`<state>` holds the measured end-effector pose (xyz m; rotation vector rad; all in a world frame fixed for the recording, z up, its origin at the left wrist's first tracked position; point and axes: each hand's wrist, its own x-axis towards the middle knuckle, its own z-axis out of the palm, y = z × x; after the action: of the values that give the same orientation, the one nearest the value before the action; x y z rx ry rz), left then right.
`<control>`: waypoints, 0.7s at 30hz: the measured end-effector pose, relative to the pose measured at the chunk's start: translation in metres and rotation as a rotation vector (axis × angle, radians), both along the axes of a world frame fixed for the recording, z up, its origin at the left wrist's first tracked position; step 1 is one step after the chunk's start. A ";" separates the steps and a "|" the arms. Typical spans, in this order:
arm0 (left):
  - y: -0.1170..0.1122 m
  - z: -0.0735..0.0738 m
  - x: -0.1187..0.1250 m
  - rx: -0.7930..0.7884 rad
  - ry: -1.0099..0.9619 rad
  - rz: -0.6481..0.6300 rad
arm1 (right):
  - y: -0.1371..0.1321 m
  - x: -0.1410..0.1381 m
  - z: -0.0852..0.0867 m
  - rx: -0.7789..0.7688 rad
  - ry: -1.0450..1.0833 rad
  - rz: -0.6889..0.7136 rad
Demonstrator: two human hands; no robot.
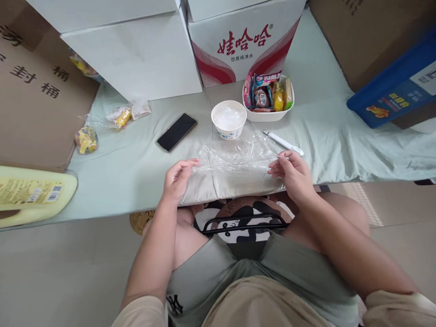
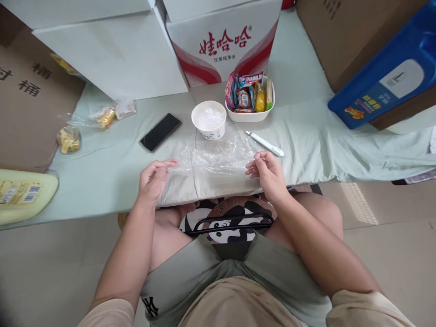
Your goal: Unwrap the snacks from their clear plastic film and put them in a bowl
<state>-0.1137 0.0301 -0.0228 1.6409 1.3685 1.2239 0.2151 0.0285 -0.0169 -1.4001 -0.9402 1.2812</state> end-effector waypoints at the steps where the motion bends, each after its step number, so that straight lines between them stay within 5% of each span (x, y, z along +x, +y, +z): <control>1: 0.001 -0.002 0.002 -0.010 -0.037 0.055 | 0.001 0.000 0.000 -0.006 -0.032 0.003; 6: 0.008 -0.005 0.008 -0.155 -0.065 0.210 | 0.005 -0.003 -0.003 -0.007 -0.163 -0.014; 15: 0.016 -0.009 0.012 -0.341 -0.184 0.225 | 0.016 -0.002 -0.007 0.033 -0.372 -0.069; 21: 0.016 -0.015 0.015 -0.321 -0.091 0.370 | 0.013 -0.005 -0.015 0.111 -0.268 0.029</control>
<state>-0.0984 0.0459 -0.0376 1.1317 1.7588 1.1857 0.2104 0.0413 -0.0316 -1.4981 -1.1976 1.0610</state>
